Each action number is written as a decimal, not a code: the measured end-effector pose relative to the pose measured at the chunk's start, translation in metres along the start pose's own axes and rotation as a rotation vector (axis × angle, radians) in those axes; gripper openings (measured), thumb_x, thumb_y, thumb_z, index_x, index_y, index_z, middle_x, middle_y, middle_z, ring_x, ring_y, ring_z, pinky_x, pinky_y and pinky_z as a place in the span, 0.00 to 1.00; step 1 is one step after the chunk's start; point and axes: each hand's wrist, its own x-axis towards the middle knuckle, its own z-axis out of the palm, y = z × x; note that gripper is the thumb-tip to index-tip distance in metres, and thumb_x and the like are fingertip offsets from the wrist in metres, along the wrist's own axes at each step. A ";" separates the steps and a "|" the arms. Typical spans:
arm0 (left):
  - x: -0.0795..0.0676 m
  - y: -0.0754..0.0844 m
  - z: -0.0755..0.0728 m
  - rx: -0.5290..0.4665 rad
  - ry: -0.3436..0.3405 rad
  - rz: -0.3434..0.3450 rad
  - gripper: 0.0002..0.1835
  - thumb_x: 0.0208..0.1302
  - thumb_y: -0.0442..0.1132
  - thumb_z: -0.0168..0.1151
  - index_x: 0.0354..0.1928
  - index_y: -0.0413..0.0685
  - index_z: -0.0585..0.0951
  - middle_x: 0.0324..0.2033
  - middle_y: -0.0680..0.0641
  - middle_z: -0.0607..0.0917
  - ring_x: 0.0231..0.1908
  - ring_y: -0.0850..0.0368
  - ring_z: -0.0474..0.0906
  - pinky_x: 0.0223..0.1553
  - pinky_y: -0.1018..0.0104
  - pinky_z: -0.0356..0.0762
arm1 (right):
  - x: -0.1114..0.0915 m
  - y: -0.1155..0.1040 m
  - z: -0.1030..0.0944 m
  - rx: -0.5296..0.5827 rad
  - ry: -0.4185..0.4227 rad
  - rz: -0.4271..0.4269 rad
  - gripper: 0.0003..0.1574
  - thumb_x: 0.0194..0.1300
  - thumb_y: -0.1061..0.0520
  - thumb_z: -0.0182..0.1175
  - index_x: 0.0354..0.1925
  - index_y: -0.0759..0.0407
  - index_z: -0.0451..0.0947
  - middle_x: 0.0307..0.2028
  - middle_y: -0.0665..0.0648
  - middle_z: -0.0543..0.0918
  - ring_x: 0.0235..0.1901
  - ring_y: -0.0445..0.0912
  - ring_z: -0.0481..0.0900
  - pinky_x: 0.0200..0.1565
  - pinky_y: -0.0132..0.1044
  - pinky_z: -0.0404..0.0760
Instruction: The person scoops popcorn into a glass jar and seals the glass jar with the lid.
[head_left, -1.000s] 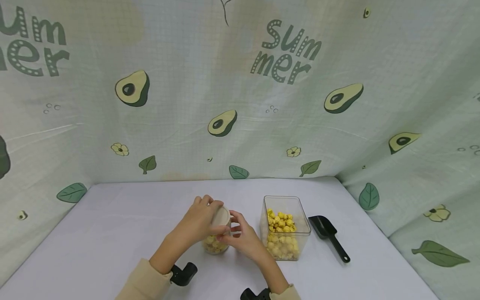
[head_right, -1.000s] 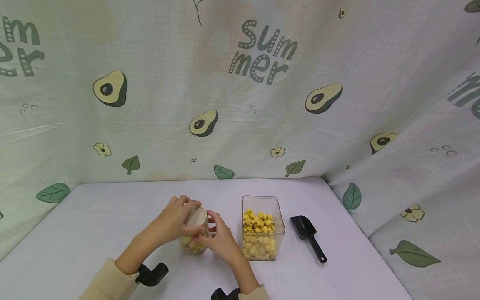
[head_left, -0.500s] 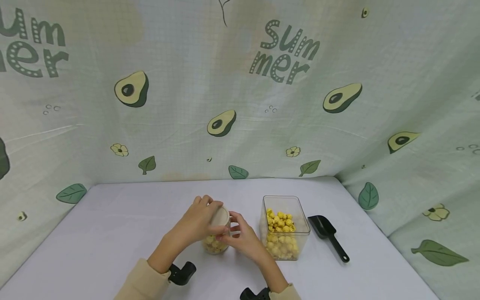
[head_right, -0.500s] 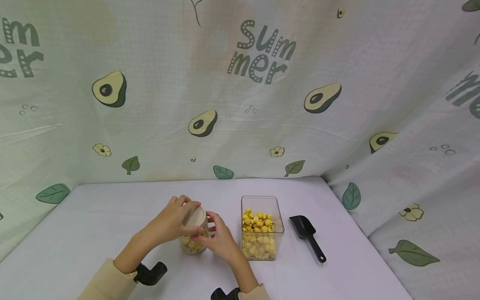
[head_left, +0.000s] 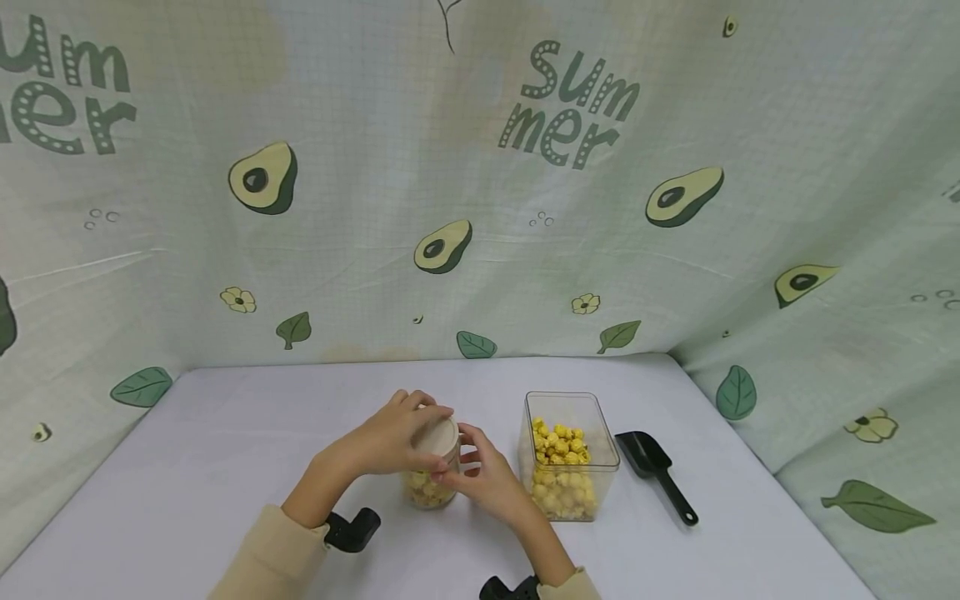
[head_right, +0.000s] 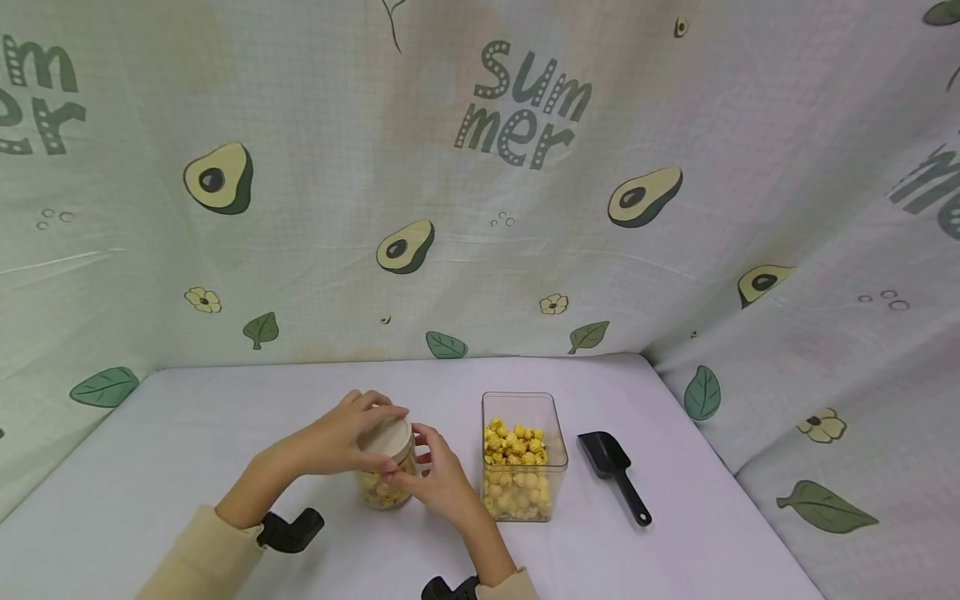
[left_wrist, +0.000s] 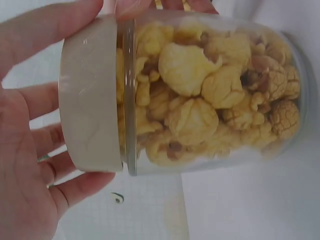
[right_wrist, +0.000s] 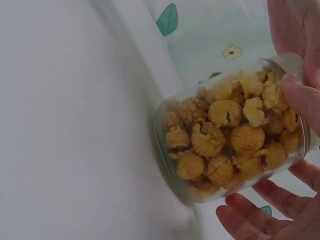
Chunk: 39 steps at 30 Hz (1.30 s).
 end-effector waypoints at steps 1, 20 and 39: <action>0.000 -0.001 -0.001 -0.017 -0.011 0.006 0.35 0.49 0.54 0.69 0.59 0.49 0.74 0.53 0.44 0.74 0.50 0.49 0.66 0.41 0.56 0.77 | 0.000 0.000 0.000 -0.001 0.000 0.000 0.45 0.57 0.46 0.65 0.66 0.56 0.57 0.57 0.62 0.70 0.50 0.52 0.72 0.49 0.48 0.76; -0.008 -0.007 0.009 -0.211 0.091 0.022 0.38 0.48 0.47 0.69 0.65 0.53 0.68 0.64 0.47 0.67 0.61 0.45 0.61 0.51 0.43 0.71 | -0.001 -0.004 -0.001 -0.019 0.004 0.014 0.47 0.56 0.43 0.65 0.67 0.54 0.57 0.58 0.60 0.70 0.50 0.50 0.72 0.48 0.44 0.76; -0.019 0.015 0.047 -0.301 0.517 -0.353 0.49 0.43 0.51 0.74 0.64 0.37 0.61 0.51 0.35 0.69 0.52 0.41 0.62 0.42 0.48 0.74 | -0.001 -0.004 0.001 -0.009 0.016 -0.002 0.44 0.57 0.51 0.66 0.67 0.57 0.57 0.57 0.63 0.70 0.49 0.53 0.74 0.47 0.49 0.77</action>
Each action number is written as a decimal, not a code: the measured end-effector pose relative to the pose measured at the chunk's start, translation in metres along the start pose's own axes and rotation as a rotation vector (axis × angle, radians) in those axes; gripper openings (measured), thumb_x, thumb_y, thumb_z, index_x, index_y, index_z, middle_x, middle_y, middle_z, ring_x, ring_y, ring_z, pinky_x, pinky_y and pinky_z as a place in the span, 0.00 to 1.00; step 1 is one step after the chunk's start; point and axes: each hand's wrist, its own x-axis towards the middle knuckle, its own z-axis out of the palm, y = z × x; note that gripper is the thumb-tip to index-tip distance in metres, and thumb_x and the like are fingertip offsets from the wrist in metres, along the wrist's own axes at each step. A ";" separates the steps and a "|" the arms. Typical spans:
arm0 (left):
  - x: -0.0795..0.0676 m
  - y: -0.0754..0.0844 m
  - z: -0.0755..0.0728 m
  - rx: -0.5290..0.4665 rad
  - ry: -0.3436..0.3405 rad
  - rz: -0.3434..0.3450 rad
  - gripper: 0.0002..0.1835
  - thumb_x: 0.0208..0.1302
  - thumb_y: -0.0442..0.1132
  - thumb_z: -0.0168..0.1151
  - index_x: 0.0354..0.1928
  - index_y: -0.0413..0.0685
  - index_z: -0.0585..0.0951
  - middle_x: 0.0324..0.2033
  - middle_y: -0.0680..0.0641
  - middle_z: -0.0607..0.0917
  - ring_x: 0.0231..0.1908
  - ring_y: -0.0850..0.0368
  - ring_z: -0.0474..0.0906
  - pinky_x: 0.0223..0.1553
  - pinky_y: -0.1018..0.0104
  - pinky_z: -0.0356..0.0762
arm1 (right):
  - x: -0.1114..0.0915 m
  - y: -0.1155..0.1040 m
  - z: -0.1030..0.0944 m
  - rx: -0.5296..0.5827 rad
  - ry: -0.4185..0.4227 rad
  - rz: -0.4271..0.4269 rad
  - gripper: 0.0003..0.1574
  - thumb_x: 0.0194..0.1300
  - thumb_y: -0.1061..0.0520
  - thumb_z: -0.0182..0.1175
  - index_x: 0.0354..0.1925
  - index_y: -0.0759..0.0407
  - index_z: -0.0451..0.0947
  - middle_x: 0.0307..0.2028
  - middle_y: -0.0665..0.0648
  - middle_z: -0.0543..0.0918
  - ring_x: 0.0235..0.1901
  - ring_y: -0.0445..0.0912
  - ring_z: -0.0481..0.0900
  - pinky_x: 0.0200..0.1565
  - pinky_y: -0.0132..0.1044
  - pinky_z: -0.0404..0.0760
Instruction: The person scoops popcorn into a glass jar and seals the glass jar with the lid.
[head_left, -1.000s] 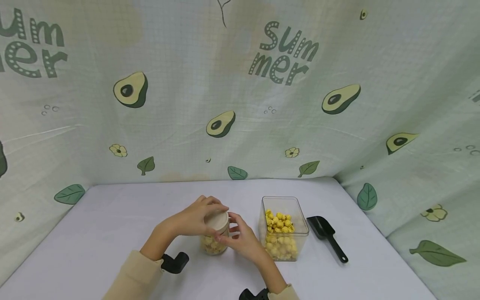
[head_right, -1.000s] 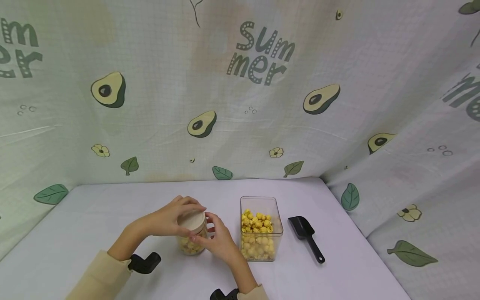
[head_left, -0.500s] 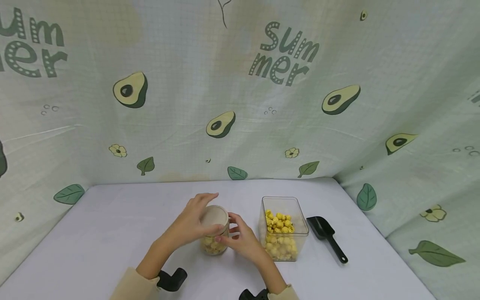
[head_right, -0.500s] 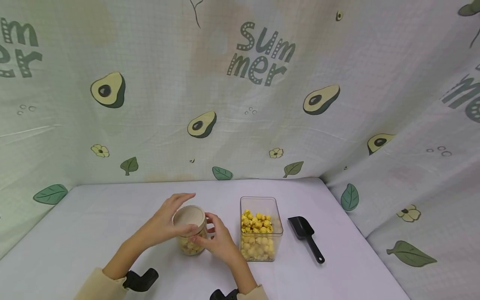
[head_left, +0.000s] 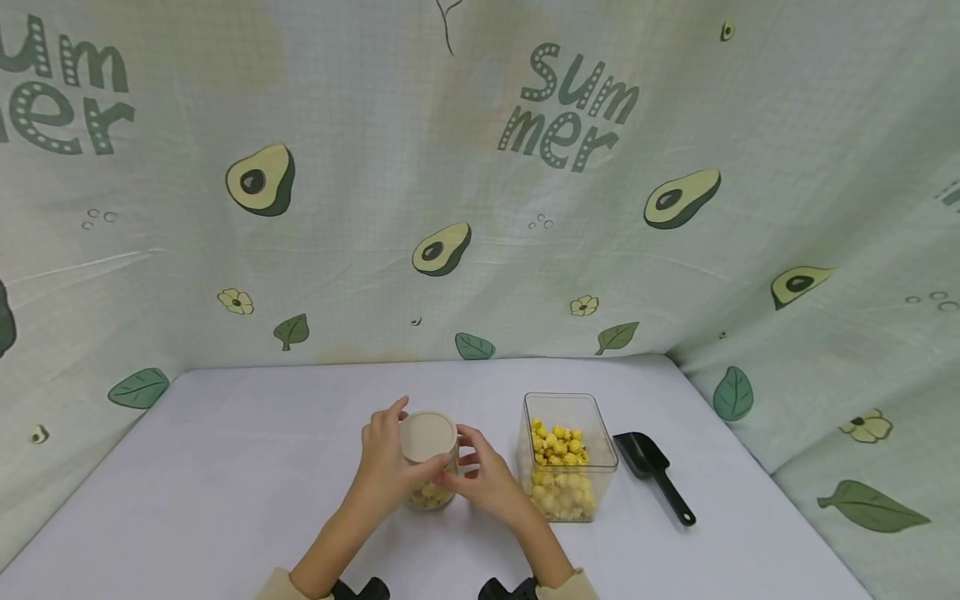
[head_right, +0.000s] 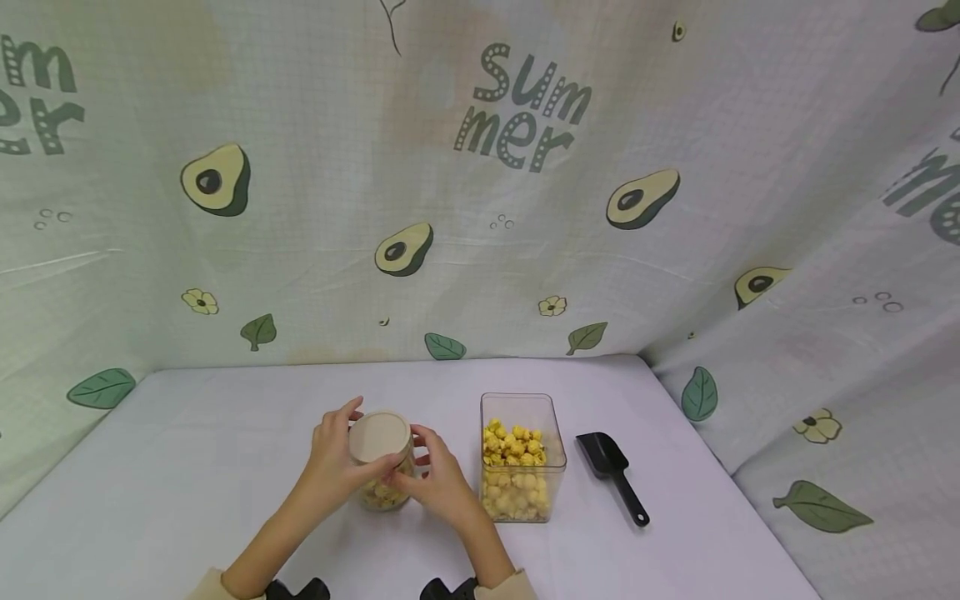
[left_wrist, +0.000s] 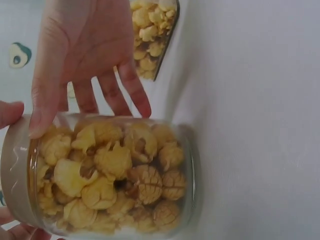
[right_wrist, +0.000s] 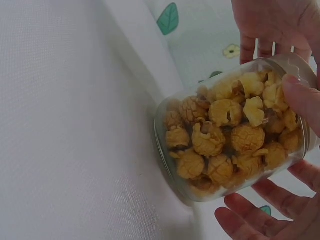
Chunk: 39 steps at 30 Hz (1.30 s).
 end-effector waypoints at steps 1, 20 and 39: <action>0.000 0.001 0.001 -0.004 0.007 -0.008 0.49 0.42 0.51 0.74 0.64 0.37 0.61 0.51 0.35 0.69 0.51 0.41 0.63 0.42 0.49 0.74 | 0.000 0.000 0.000 0.003 0.000 0.001 0.45 0.57 0.52 0.66 0.67 0.57 0.56 0.57 0.63 0.70 0.49 0.53 0.74 0.47 0.49 0.77; 0.009 -0.006 -0.005 0.034 -0.100 0.103 0.44 0.43 0.51 0.74 0.61 0.41 0.65 0.50 0.40 0.72 0.51 0.45 0.65 0.45 0.47 0.74 | 0.000 0.002 0.000 -0.008 0.001 0.001 0.44 0.57 0.48 0.66 0.66 0.57 0.58 0.56 0.63 0.71 0.48 0.52 0.73 0.46 0.45 0.77; 0.042 -0.018 -0.034 -0.052 -0.497 0.307 0.42 0.47 0.50 0.72 0.63 0.45 0.65 0.48 0.46 0.74 0.46 0.53 0.70 0.41 0.64 0.77 | 0.000 0.002 -0.002 0.020 -0.010 0.007 0.45 0.56 0.43 0.65 0.66 0.52 0.57 0.56 0.59 0.70 0.49 0.49 0.72 0.46 0.42 0.75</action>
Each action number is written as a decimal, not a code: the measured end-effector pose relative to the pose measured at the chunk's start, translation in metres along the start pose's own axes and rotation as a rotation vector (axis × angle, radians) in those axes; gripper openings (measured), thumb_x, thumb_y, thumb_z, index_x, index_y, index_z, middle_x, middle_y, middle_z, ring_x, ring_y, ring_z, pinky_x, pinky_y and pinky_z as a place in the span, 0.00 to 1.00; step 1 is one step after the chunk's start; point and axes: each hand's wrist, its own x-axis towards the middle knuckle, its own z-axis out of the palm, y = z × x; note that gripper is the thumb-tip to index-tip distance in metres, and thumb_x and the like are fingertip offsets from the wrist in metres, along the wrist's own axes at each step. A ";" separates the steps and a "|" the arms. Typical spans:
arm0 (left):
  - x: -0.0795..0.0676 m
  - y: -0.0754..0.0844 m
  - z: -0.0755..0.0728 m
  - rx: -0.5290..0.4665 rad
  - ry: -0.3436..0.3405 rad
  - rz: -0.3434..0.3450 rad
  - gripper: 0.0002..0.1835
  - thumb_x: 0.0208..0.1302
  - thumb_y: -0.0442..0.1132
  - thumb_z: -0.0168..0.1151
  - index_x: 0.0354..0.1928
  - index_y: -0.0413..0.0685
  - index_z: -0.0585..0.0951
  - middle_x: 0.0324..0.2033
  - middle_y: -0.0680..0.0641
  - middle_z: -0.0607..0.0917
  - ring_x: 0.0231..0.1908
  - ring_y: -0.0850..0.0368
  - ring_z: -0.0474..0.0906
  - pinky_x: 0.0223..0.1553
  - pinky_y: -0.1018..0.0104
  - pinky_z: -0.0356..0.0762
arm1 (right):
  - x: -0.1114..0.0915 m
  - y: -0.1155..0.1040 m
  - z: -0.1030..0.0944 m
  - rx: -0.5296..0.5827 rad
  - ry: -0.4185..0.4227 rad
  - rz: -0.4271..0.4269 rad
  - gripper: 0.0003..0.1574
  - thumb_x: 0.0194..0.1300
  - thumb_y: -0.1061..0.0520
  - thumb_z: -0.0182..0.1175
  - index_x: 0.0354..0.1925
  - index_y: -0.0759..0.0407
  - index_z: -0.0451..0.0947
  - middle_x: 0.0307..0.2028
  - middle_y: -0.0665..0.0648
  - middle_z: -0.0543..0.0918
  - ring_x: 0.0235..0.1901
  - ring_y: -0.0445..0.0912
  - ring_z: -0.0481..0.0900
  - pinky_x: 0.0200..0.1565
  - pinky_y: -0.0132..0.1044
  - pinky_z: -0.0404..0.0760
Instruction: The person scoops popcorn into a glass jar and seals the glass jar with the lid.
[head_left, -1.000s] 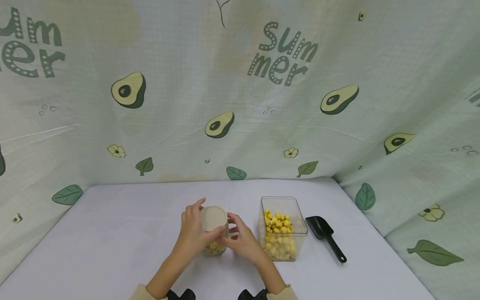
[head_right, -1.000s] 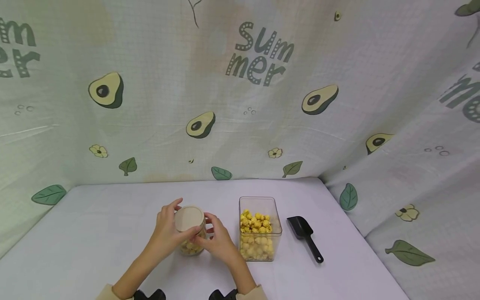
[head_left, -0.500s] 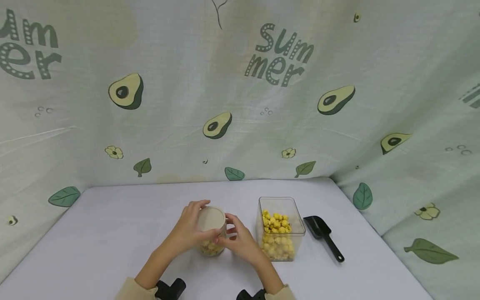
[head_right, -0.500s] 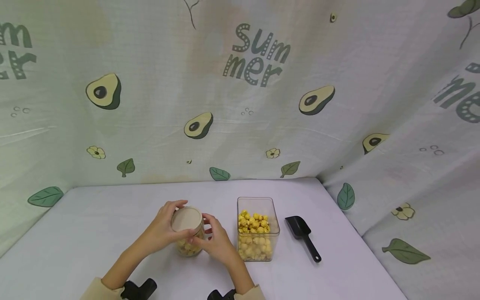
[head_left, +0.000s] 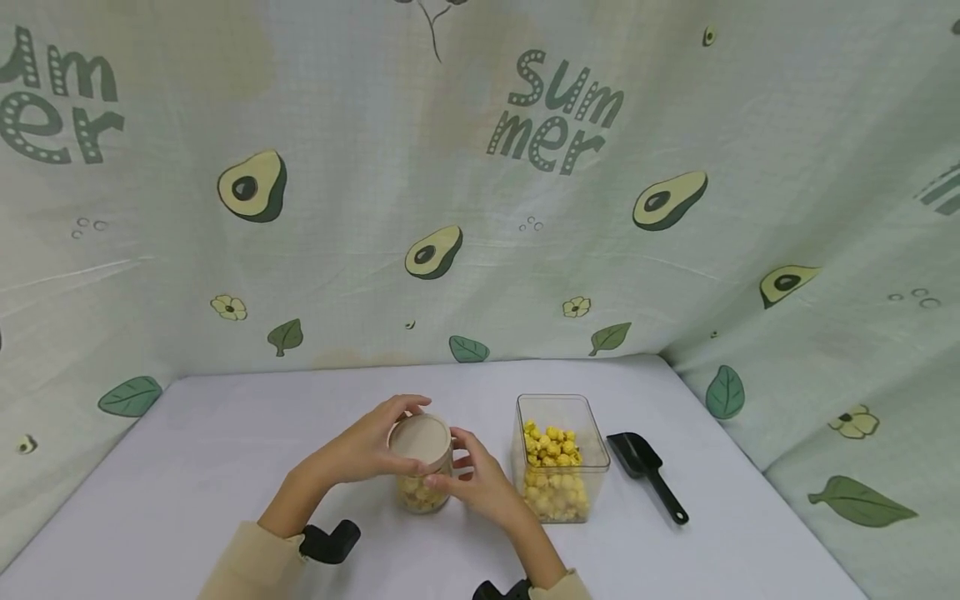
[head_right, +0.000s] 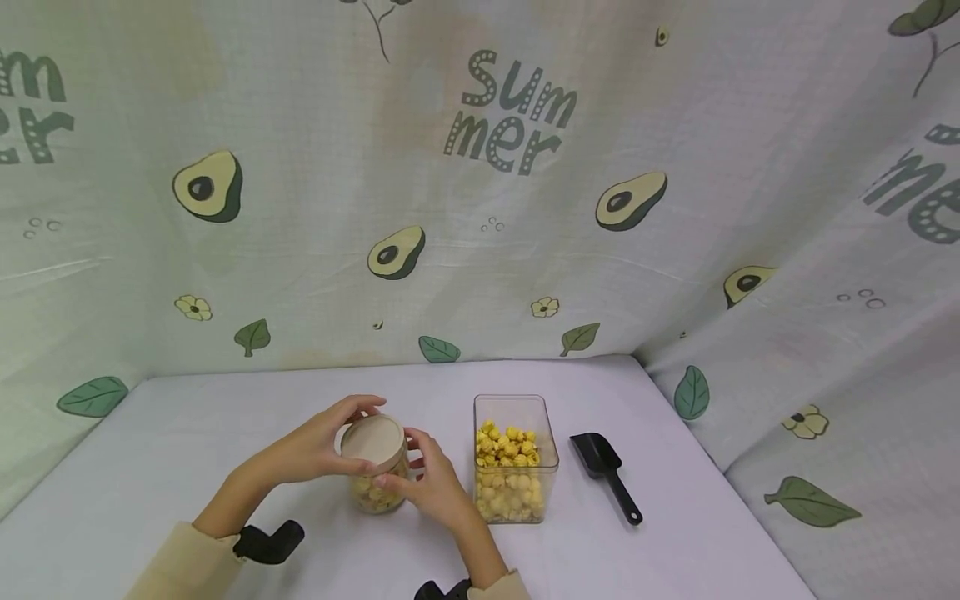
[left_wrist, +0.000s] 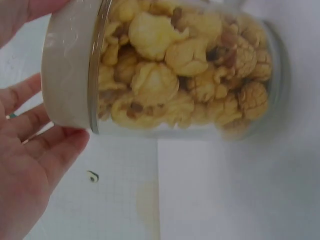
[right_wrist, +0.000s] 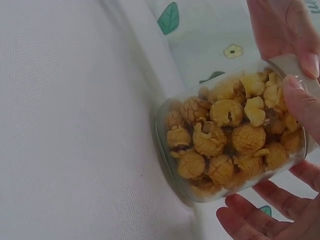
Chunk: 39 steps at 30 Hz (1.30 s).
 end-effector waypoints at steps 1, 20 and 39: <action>0.001 -0.001 -0.001 -0.011 -0.010 0.005 0.41 0.47 0.49 0.72 0.62 0.46 0.65 0.49 0.47 0.75 0.46 0.53 0.70 0.41 0.65 0.77 | 0.000 0.000 0.000 -0.001 0.001 0.003 0.46 0.56 0.43 0.65 0.66 0.52 0.58 0.56 0.59 0.71 0.49 0.49 0.72 0.47 0.42 0.75; -0.020 0.007 0.035 -0.018 0.303 -0.182 0.46 0.47 0.53 0.72 0.66 0.44 0.62 0.59 0.40 0.69 0.57 0.45 0.67 0.53 0.44 0.73 | 0.001 0.003 0.002 -0.002 -0.002 -0.005 0.48 0.56 0.41 0.65 0.66 0.57 0.57 0.56 0.62 0.70 0.49 0.51 0.72 0.46 0.42 0.76; -0.017 0.019 0.063 -0.023 0.525 -0.373 0.48 0.42 0.53 0.75 0.60 0.33 0.63 0.52 0.36 0.69 0.52 0.43 0.67 0.49 0.46 0.75 | 0.001 0.004 0.002 -0.023 0.026 -0.009 0.44 0.58 0.52 0.65 0.67 0.59 0.57 0.57 0.63 0.71 0.48 0.52 0.73 0.44 0.40 0.77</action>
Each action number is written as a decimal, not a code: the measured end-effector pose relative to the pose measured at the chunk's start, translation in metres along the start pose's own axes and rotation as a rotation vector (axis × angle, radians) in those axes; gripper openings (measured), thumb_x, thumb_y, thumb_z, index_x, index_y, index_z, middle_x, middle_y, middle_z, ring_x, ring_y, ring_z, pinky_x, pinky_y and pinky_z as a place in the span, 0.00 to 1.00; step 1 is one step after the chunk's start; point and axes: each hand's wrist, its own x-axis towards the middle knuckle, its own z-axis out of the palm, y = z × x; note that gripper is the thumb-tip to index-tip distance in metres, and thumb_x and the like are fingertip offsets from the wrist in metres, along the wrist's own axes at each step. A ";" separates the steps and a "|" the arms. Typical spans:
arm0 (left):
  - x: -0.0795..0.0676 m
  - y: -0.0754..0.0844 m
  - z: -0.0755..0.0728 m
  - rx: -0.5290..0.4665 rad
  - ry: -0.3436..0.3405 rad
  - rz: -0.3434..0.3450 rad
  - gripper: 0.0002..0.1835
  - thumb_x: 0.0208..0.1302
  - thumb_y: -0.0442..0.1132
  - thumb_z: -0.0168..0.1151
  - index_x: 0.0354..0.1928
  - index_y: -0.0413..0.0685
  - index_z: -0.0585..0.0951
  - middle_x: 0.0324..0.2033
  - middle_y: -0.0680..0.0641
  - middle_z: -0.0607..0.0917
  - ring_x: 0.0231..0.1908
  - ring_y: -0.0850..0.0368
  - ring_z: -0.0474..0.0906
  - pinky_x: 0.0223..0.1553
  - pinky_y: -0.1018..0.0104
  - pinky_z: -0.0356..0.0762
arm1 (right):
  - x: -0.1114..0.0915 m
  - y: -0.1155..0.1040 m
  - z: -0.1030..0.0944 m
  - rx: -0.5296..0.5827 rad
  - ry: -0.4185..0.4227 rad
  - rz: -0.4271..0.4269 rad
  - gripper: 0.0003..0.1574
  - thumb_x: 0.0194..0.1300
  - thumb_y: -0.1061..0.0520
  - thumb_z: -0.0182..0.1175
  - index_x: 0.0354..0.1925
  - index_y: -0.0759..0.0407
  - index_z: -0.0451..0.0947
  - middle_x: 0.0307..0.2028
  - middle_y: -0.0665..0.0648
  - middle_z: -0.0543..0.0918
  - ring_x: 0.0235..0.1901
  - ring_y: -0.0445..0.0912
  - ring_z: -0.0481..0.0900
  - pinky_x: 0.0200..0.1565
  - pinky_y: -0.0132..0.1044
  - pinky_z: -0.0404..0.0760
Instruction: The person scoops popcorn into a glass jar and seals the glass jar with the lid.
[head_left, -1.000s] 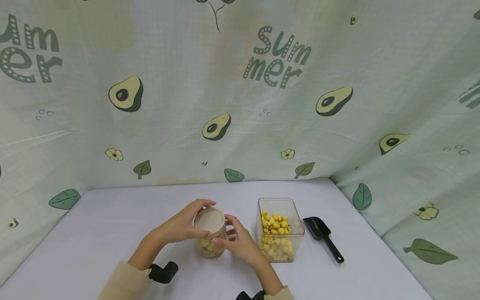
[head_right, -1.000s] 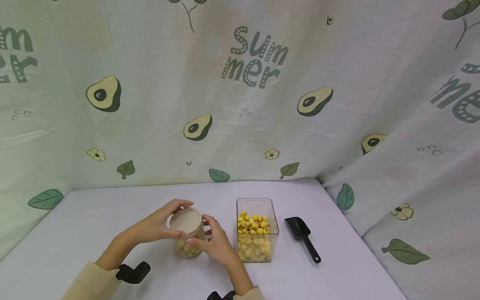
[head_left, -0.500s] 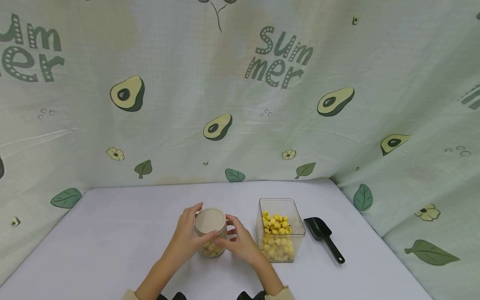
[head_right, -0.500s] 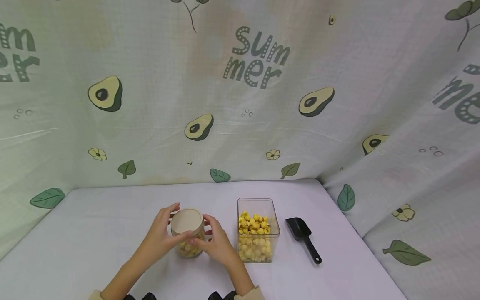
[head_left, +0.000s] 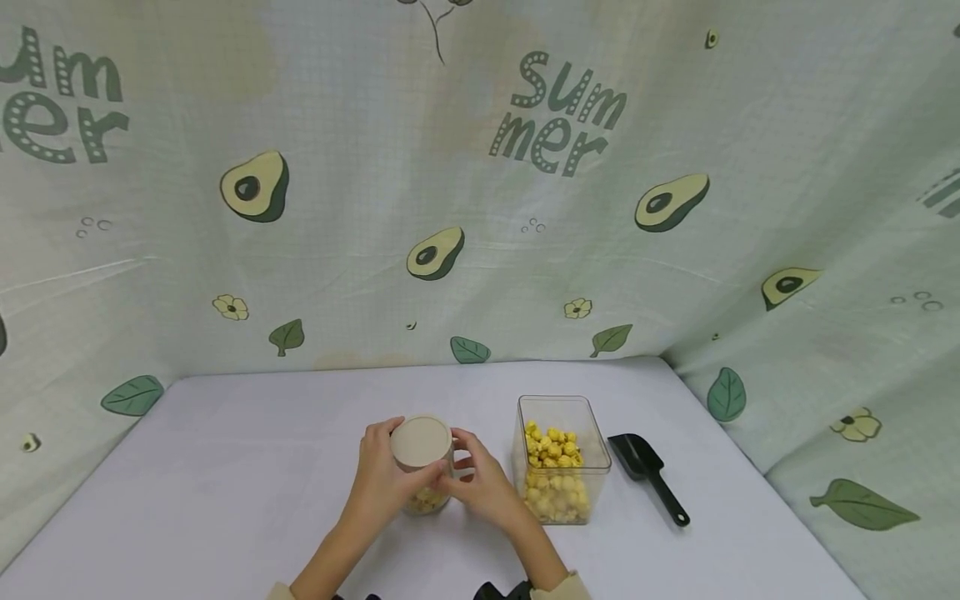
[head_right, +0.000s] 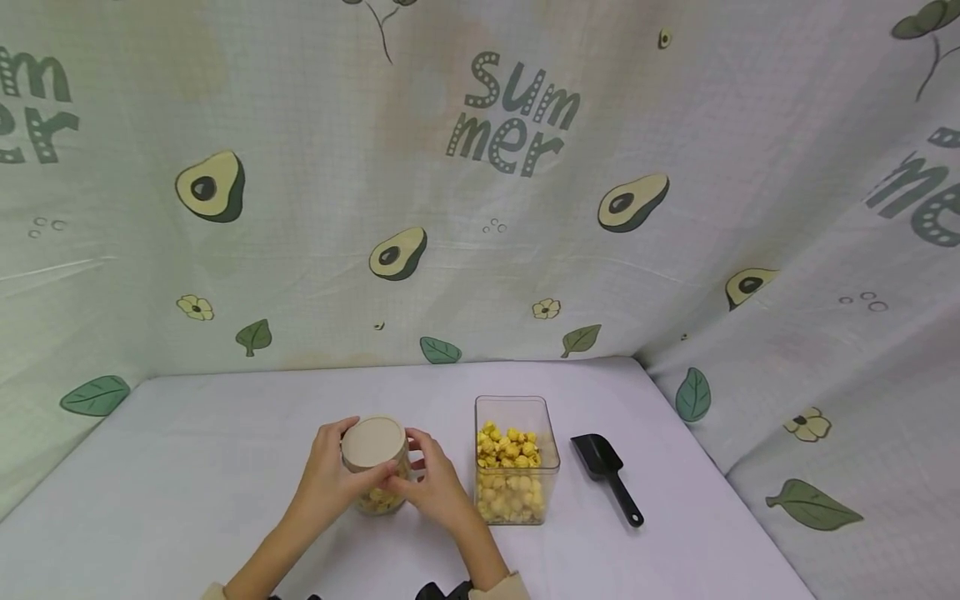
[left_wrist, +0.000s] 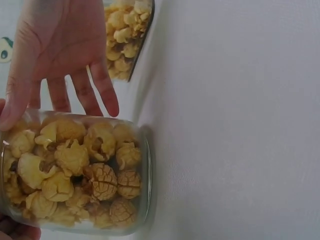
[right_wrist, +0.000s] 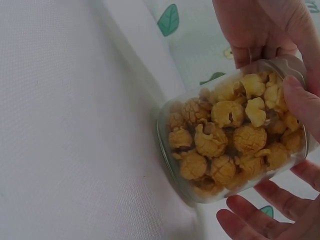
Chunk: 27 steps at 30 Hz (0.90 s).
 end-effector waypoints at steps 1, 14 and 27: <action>0.001 -0.001 -0.001 0.002 -0.003 0.001 0.48 0.41 0.54 0.75 0.59 0.33 0.64 0.52 0.36 0.69 0.52 0.44 0.68 0.49 0.46 0.76 | 0.000 0.000 0.000 -0.005 0.002 0.001 0.44 0.57 0.51 0.65 0.66 0.59 0.57 0.57 0.63 0.71 0.48 0.51 0.73 0.44 0.40 0.76; 0.011 -0.014 -0.008 0.002 -0.039 0.090 0.45 0.34 0.57 0.77 0.53 0.39 0.70 0.47 0.45 0.74 0.48 0.50 0.74 0.45 0.53 0.78 | 0.000 -0.001 -0.001 -0.005 0.011 -0.027 0.43 0.56 0.51 0.67 0.66 0.56 0.61 0.55 0.63 0.73 0.47 0.52 0.75 0.44 0.39 0.78; 0.039 -0.034 -0.027 -0.135 -0.342 0.278 0.41 0.39 0.52 0.77 0.56 0.45 0.70 0.51 0.49 0.75 0.56 0.49 0.72 0.60 0.48 0.69 | 0.001 0.001 -0.002 -0.011 0.000 -0.022 0.44 0.55 0.44 0.67 0.65 0.54 0.61 0.54 0.62 0.73 0.46 0.51 0.75 0.44 0.42 0.77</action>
